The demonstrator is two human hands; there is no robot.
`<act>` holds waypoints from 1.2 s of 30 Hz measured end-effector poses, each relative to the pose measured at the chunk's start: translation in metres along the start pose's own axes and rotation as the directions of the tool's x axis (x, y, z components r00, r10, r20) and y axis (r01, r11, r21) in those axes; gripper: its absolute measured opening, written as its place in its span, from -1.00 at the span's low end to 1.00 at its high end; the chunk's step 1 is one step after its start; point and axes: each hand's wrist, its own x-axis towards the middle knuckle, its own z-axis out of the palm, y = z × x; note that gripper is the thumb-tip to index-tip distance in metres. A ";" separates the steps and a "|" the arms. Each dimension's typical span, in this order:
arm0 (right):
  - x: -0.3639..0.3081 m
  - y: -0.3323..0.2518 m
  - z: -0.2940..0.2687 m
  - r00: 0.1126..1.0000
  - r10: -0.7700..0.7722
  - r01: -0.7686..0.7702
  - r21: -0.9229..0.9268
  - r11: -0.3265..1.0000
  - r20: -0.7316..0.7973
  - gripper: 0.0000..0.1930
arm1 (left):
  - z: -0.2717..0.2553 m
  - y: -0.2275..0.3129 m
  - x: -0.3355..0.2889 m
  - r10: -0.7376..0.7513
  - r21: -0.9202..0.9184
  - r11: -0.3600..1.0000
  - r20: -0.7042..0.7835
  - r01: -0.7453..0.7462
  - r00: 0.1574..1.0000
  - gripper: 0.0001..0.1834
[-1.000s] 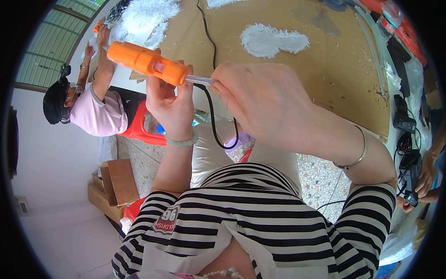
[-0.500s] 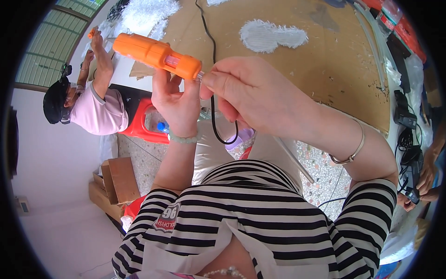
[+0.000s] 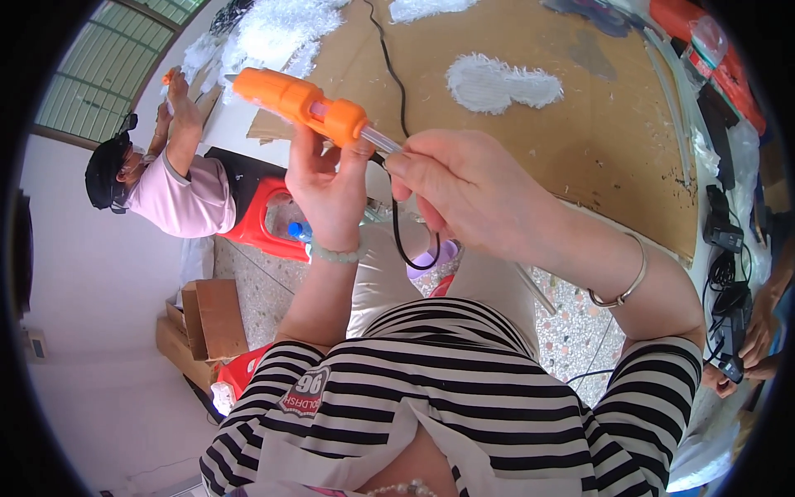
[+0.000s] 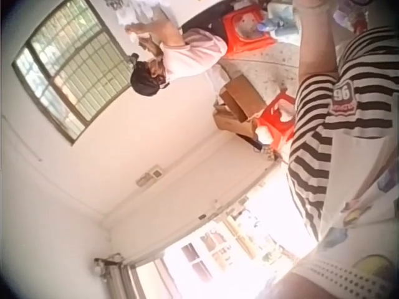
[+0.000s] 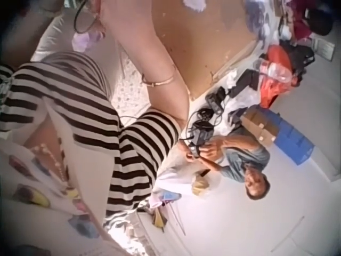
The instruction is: Using a hot glue gun to attach white stuffing to a cardboard base at a production table.
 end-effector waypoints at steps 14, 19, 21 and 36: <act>0.021 0.020 -0.035 0.987 -0.125 0.117 -0.081 0.990 -0.105 -0.59 | 0.004 0.028 0.005 -0.294 -0.258 0.907 0.174 0.331 0.940 -0.31; 0.019 0.023 -0.018 0.948 -0.285 0.249 -0.226 0.942 -0.143 -0.59 | 0.009 0.031 0.012 -0.280 -0.190 0.927 0.223 0.323 0.934 -0.16; 0.023 0.028 -0.023 0.925 -0.379 0.371 -0.263 0.890 0.023 -0.56 | 0.021 0.033 0.007 -0.106 0.009 0.994 0.307 0.108 0.946 -0.14; 0.016 -0.018 -0.063 0.831 -0.192 0.343 0.209 0.916 -0.523 -0.71 | 0.009 -0.009 0.023 -0.028 0.109 0.994 0.425 -0.021 0.905 -0.66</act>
